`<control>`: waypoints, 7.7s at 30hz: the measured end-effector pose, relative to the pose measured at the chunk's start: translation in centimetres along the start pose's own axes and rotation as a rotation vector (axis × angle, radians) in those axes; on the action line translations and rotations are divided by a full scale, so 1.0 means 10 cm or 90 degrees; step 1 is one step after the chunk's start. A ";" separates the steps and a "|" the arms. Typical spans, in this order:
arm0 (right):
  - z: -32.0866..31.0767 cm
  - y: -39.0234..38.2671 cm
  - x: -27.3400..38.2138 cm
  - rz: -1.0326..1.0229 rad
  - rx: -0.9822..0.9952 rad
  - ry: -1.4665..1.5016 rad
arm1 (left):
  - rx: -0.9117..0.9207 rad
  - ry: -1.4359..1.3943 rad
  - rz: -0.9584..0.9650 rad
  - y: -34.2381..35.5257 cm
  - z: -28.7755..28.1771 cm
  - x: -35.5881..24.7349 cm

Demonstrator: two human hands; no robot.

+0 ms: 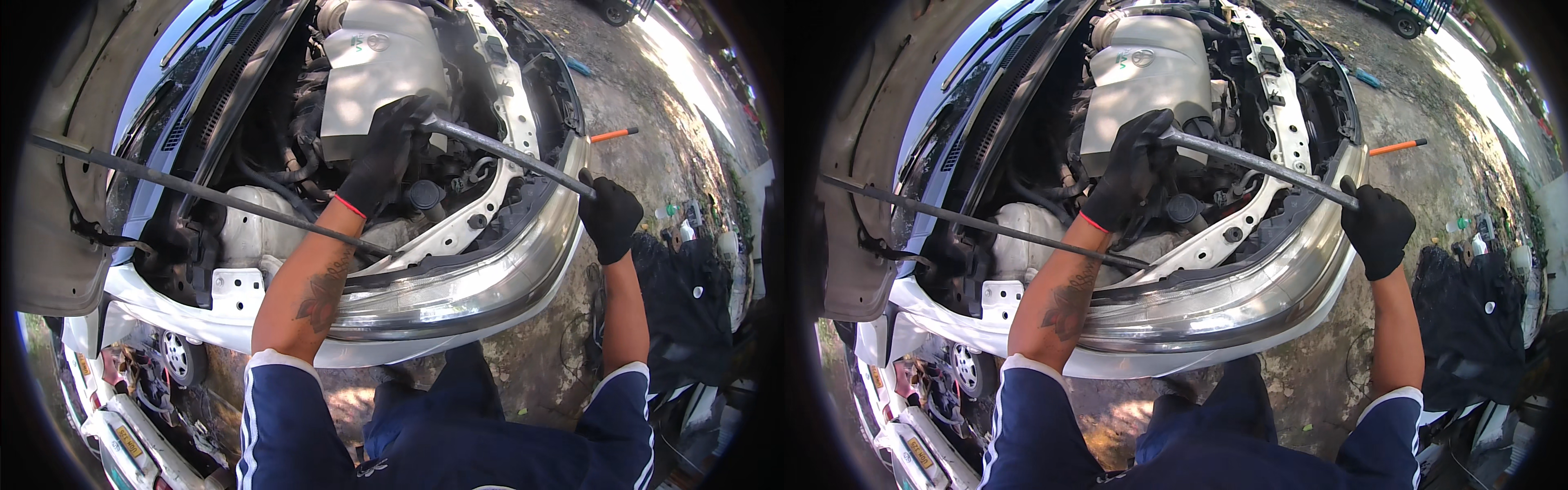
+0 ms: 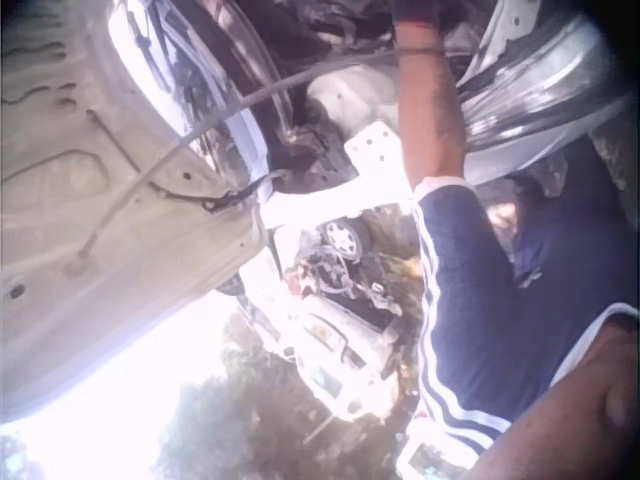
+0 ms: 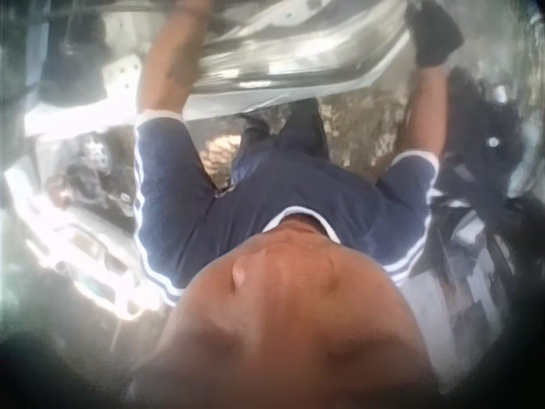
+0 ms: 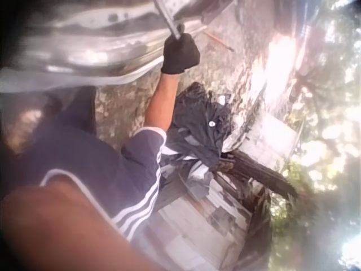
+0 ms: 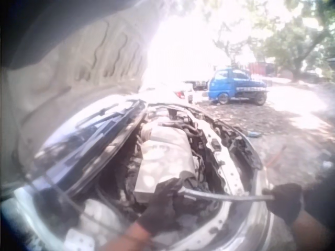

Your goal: The person selects a long metal bar from a tool bag, then uses it to adjust components under the hood of a white car. They later use a cordless impact wrench to tighten bolts in the engine bay and briefly inspect the front bumper area.

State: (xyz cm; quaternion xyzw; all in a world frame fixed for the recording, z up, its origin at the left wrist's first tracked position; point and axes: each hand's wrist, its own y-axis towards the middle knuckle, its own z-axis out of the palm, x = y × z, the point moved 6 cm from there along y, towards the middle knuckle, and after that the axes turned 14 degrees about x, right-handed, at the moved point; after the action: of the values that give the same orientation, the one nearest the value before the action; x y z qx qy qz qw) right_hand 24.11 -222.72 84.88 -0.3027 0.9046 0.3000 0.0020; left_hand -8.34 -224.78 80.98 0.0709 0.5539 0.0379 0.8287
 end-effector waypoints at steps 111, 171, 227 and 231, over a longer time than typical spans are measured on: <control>-0.46 3.15 3.41 -0.748 0.374 0.090 | 0.078 0.501 -0.032 -0.35 -0.19 -0.24; -1.38 -8.38 1.21 1.249 0.503 0.926 | -0.029 1.209 -0.287 -2.05 -0.24 -0.28; 3.10 -4.22 -11.13 0.806 0.456 0.641 | -0.283 0.211 -0.884 3.78 4.47 7.32; 3.99 -3.48 -12.79 0.664 0.333 0.581 | -0.271 0.197 -0.732 4.91 4.92 7.92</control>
State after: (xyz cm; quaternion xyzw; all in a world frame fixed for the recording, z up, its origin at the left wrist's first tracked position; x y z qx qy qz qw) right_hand 140.56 -153.28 57.00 0.0825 0.8837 -0.1187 -0.4452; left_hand 68.24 -168.83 35.09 -0.4107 0.5971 -0.2941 0.6232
